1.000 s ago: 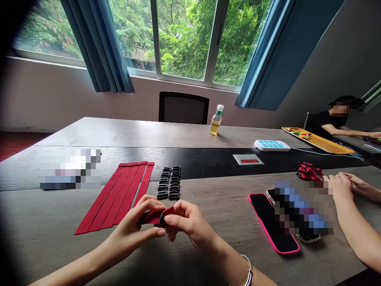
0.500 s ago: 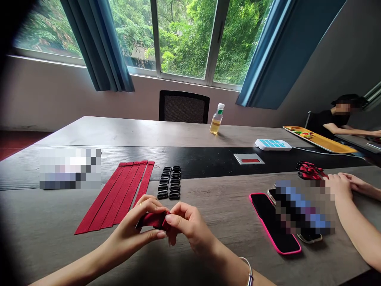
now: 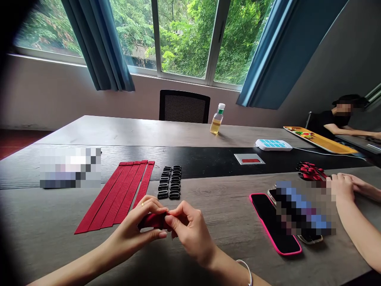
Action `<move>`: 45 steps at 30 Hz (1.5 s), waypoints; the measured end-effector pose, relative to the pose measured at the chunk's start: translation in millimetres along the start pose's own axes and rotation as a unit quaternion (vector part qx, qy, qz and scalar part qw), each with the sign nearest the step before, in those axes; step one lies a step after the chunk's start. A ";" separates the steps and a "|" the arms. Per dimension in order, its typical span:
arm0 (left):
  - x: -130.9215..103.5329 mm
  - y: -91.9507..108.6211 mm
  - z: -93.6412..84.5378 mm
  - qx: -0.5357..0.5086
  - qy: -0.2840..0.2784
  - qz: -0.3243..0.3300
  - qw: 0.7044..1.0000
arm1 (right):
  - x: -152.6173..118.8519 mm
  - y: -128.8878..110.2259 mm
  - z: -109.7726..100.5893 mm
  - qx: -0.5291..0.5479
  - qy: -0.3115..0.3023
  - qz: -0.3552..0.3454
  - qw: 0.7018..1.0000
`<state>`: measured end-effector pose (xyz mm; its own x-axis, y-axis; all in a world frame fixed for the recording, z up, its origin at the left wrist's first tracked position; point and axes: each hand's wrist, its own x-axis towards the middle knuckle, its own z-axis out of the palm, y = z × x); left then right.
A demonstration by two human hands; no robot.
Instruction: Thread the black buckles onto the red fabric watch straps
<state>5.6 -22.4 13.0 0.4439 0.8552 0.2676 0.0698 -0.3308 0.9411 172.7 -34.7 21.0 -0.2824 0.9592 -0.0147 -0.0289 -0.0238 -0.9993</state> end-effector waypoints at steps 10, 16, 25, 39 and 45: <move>-3.2 -4.3 4.3 0.008 -0.011 0.049 0.999 | 8.3 9.7 -2.1 0.150 -0.078 0.064 0.983; -4.4 2.3 4.3 -0.077 -0.028 0.019 0.996 | 13.4 11.2 -10.9 0.207 -0.158 0.096 0.961; -7.9 6.9 1.1 -0.092 -0.057 0.005 0.994 | 11.1 16.9 -7.8 0.220 -0.176 0.070 0.957; -1.0 7.4 4.1 -0.007 0.006 0.044 0.999 | 12.0 6.7 -1.7 0.218 -0.060 0.066 0.972; 2.2 3.3 -0.4 0.023 0.045 -0.028 0.998 | 6.8 1.9 -0.3 0.106 -0.064 0.015 0.992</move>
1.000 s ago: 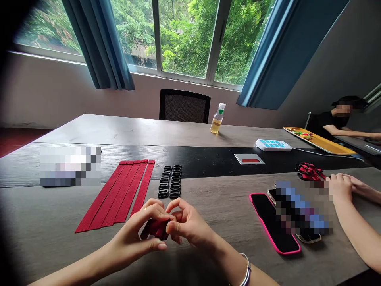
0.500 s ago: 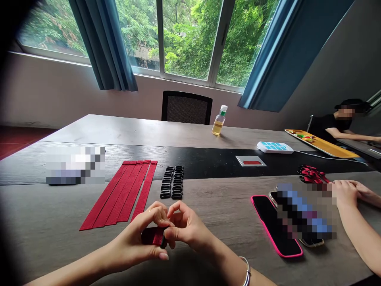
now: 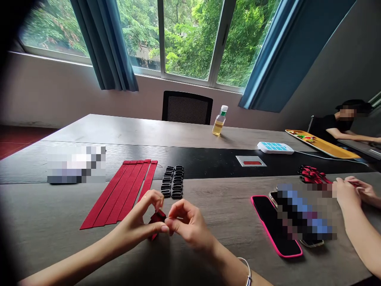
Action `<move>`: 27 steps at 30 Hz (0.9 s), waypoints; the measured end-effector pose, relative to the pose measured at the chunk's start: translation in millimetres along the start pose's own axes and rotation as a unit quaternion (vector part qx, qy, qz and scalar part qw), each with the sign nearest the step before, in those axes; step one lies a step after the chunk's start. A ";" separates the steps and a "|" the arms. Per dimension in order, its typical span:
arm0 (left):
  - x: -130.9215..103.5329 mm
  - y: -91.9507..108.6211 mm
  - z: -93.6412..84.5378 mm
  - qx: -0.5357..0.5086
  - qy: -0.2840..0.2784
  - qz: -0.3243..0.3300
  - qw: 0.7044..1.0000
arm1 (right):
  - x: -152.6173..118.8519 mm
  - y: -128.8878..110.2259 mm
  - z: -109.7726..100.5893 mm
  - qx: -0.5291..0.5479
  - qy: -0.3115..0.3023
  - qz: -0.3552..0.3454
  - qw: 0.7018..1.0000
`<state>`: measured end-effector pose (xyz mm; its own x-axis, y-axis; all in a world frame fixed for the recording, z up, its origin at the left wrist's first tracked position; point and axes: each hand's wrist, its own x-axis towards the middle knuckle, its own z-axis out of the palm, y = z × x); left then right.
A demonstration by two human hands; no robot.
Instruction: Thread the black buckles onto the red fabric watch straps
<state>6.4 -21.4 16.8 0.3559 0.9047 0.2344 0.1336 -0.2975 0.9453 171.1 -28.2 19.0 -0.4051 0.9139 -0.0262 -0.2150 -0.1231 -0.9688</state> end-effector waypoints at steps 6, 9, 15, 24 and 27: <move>5.7 -0.2 -13.3 0.081 -0.042 -0.034 0.995 | 7.0 9.4 -7.1 -0.176 0.004 -0.032 0.984; 13.2 11.0 -36.4 0.230 0.000 0.049 0.972 | 10.1 11.5 -14.1 -0.294 0.022 -0.066 0.953; 19.8 11.8 -48.5 0.422 -0.082 -0.016 0.903 | 10.4 13.3 -14.6 -0.345 0.026 -0.084 0.934; 17.9 -9.3 -27.7 0.440 -0.086 -0.008 0.894 | 10.6 13.8 -15.4 -0.350 0.038 -0.064 0.934; 16.5 -9.8 -27.0 0.399 -0.079 0.009 0.913 | 11.2 12.7 -16.7 -0.351 0.023 -0.048 0.935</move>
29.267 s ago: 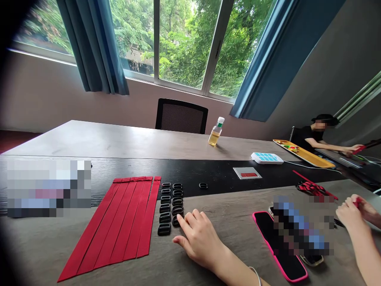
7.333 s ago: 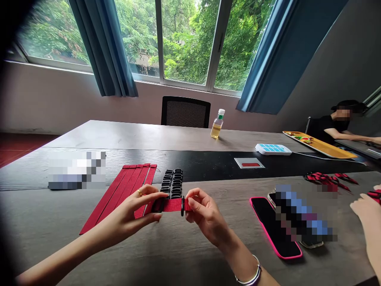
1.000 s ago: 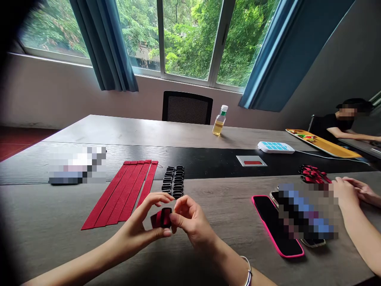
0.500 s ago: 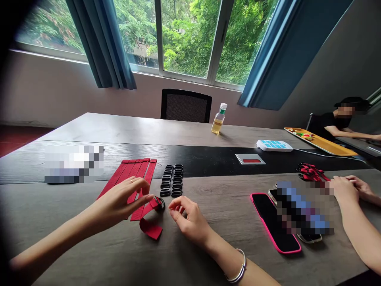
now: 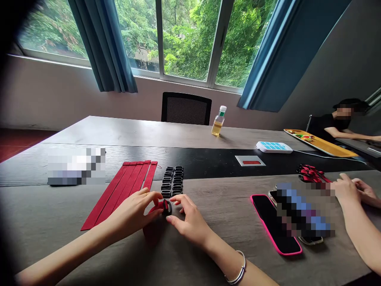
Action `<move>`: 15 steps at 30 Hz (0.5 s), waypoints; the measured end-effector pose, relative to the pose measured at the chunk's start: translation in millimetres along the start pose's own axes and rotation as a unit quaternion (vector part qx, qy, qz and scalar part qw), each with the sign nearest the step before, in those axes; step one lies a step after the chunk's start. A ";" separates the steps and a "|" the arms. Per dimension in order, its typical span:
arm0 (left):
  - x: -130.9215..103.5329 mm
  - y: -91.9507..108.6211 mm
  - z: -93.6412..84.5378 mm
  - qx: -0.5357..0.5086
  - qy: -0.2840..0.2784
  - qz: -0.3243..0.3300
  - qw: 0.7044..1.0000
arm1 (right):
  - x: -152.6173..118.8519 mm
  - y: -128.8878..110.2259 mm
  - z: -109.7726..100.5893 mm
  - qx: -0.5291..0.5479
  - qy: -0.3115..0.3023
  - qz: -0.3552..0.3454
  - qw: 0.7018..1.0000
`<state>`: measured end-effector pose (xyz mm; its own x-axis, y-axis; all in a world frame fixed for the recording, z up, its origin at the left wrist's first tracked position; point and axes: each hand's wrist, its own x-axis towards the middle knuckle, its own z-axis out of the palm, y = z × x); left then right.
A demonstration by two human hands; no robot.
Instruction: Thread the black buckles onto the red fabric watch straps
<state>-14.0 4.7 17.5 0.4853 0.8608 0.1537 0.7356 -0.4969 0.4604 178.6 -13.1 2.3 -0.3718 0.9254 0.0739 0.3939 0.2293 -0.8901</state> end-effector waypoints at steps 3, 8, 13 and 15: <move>-2.7 1.9 1.1 -0.081 0.033 0.033 0.996 | -0.3 -1.1 -1.0 0.014 -0.026 0.001 1.000; -5.8 8.3 -7.5 -0.214 0.017 0.031 0.976 | -3.7 -3.6 -4.2 0.033 0.017 -0.032 0.999; -4.4 12.6 -15.9 -0.309 -0.053 -0.014 0.949 | -8.3 -9.4 -7.3 0.034 0.026 -0.120 0.992; -3.7 13.7 -13.8 -0.350 -0.077 -0.009 0.934 | -9.5 -11.7 -7.0 0.042 0.016 -0.147 0.988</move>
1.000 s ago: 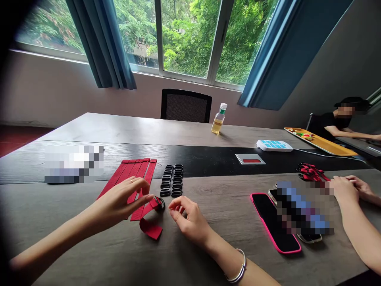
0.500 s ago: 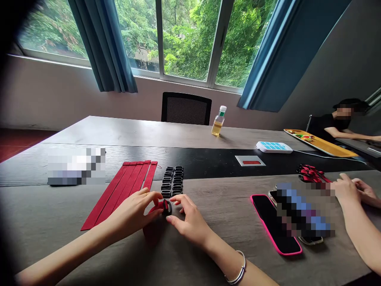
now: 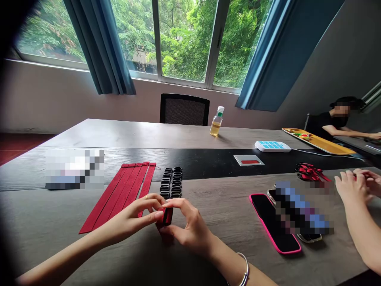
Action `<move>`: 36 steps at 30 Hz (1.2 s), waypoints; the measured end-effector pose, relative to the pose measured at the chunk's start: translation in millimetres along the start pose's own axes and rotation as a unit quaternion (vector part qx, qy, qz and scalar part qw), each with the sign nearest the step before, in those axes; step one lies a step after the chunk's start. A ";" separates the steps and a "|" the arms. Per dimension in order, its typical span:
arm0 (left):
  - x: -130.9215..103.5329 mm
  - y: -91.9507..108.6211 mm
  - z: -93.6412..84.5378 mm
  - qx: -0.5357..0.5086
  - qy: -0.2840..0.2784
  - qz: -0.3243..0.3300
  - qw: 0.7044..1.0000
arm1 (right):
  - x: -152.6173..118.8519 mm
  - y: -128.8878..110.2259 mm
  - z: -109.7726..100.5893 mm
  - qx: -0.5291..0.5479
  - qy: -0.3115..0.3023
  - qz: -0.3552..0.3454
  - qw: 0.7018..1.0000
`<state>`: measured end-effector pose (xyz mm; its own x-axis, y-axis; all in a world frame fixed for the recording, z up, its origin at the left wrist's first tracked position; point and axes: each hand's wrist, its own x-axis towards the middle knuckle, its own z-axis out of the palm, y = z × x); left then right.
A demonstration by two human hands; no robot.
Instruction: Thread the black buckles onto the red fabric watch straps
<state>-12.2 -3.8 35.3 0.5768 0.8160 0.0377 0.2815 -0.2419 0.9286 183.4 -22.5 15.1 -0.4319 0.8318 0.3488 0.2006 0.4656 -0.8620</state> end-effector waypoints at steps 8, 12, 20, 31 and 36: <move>1.0 -2.7 9.7 -0.200 -0.008 -0.025 0.979 | -0.1 -4.6 -0.9 -0.041 0.025 -0.063 0.997; 1.0 -1.2 9.2 -0.176 0.017 -0.014 0.984 | 0.3 -7.8 -4.6 -0.073 0.026 -0.080 0.994; 0.8 -0.7 8.6 -0.142 0.018 -0.011 0.990 | 1.7 -8.5 -9.8 -0.095 0.020 -0.095 0.991; -2.2 9.1 16.5 -0.179 -0.055 -0.056 0.981 | -0.7 -9.9 -1.8 -0.042 -0.002 -0.095 0.995; -4.4 4.0 21.5 -0.225 -0.051 -0.050 0.972 | -3.1 -10.3 -1.9 -0.071 -0.003 -0.110 0.991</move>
<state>2.9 -19.7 31.0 0.6437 0.7614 -0.0769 -0.0109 0.1096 0.9939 184.3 -29.2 23.6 -0.4834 0.7035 0.5210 0.2222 0.6743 -0.7043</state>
